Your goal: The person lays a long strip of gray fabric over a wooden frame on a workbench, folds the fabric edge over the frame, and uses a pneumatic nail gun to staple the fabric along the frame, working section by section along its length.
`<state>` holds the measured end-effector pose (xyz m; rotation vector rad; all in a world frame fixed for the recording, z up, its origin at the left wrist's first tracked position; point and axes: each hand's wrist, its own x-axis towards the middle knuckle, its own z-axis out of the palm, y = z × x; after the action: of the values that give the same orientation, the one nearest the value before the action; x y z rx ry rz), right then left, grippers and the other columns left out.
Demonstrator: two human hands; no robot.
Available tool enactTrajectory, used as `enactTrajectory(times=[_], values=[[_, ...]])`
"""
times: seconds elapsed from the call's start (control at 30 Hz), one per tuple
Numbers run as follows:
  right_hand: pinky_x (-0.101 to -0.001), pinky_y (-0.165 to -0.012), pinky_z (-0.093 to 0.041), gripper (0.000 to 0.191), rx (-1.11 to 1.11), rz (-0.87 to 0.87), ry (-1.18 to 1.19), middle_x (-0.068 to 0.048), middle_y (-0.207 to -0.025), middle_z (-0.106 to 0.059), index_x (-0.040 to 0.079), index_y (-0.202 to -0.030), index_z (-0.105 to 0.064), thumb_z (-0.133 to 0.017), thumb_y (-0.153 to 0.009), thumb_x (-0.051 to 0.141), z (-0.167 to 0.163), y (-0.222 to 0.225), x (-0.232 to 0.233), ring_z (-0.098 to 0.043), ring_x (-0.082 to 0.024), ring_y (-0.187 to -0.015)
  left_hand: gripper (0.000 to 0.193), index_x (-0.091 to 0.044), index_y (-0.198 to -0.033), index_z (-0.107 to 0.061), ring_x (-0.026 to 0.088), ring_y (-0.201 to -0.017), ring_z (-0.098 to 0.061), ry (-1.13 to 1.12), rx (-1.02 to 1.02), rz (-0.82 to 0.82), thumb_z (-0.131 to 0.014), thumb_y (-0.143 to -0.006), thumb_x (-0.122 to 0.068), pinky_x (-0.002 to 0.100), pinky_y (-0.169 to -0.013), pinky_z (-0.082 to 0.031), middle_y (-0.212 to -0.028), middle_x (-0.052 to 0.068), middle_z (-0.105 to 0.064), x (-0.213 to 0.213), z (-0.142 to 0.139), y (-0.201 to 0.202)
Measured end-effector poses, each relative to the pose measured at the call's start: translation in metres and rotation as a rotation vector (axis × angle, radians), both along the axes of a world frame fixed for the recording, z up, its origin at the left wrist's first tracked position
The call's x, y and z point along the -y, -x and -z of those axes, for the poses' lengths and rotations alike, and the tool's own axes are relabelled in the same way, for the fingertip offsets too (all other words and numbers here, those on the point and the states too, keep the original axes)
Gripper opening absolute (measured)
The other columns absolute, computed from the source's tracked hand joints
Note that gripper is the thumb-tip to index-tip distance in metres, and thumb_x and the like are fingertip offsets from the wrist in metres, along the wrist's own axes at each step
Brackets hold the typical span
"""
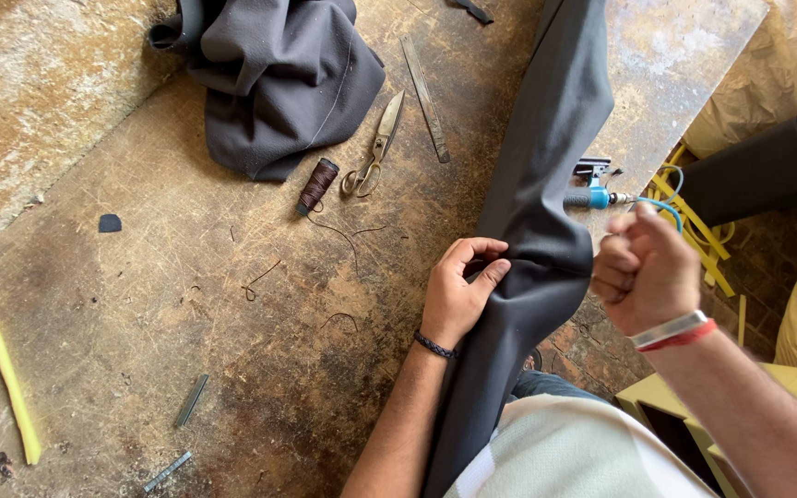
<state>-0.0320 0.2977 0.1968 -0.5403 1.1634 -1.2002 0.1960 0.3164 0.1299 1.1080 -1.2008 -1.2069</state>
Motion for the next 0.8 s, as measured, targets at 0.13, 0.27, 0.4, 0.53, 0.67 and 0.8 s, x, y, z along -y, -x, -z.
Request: enactTrajectory(times=[0.13,0.27,0.4,0.53,0.67,0.8], values=[[-0.0265,-0.041,-0.026,0.027,-0.223,-0.199,-0.395,0.005,-0.058,-0.048,0.015,-0.094,-0.061,-0.056,-0.097,0.041,0.000,-0.017,-0.001,-0.031,-0.007,-0.043,0.019,-0.006,-0.108,-0.073,0.017,-0.098,-0.073,0.063,0.007,-0.005,-0.077,-0.092,-0.016,0.030,-0.087,-0.060,-0.107,0.006,-0.073,0.001,-0.003,-0.002],[-0.0273,-0.049,-0.041,0.016,-0.541,-0.490,-0.264,0.002,-0.073,-0.065,0.003,-0.102,-0.068,-0.069,-0.094,0.016,-0.016,-0.023,0.013,-0.053,-0.006,-0.056,0.020,-0.006,-0.108,-0.073,0.017,-0.098,-0.072,0.050,0.018,0.035,-0.078,-0.092,-0.018,0.030,-0.087,-0.060,-0.107,0.005,-0.072,0.006,-0.008,-0.004],[-0.0180,-0.083,-0.057,0.036,-0.601,-0.499,0.245,0.001,-0.108,-0.075,0.005,-0.121,-0.062,-0.065,-0.086,0.003,-0.025,-0.033,0.018,-0.070,-0.001,-0.093,0.020,-0.006,-0.110,-0.072,0.019,-0.103,-0.070,0.062,-0.017,0.065,-0.074,-0.094,-0.018,0.032,-0.091,-0.058,-0.112,0.007,-0.069,0.005,-0.013,-0.004],[-0.0310,-0.064,-0.056,0.031,-0.335,-0.300,-0.031,-0.006,-0.099,-0.073,0.000,-0.122,-0.063,-0.067,-0.092,0.005,-0.024,-0.049,0.013,-0.067,-0.013,-0.075,0.022,-0.008,-0.116,-0.073,0.020,-0.109,-0.069,0.079,-0.024,0.074,-0.070,-0.096,-0.018,0.032,-0.095,-0.056,-0.116,0.007,-0.068,0.002,-0.016,-0.007],[-0.0322,-0.075,-0.057,0.034,-0.565,-0.434,-0.023,-0.006,-0.102,-0.076,-0.001,-0.122,-0.067,-0.071,-0.090,0.008,-0.034,-0.045,0.013,-0.069,-0.014,-0.085,0.024,-0.009,-0.117,-0.074,0.022,-0.107,-0.068,0.109,0.030,0.080,-0.073,-0.094,-0.017,0.033,-0.093,-0.056,-0.113,0.008,-0.067,0.002,-0.022,-0.012],[-0.0306,-0.076,-0.060,0.031,-1.089,-0.709,-0.048,-0.004,-0.091,-0.082,0.007,-0.115,-0.074,-0.077,-0.085,0.015,-0.040,-0.034,0.021,-0.074,-0.013,-0.080,0.023,-0.008,-0.116,-0.073,0.022,-0.105,-0.069,0.134,0.074,0.043,-0.072,-0.095,-0.015,0.033,-0.092,-0.056,-0.112,0.008,-0.069,0.005,-0.032,-0.012]])
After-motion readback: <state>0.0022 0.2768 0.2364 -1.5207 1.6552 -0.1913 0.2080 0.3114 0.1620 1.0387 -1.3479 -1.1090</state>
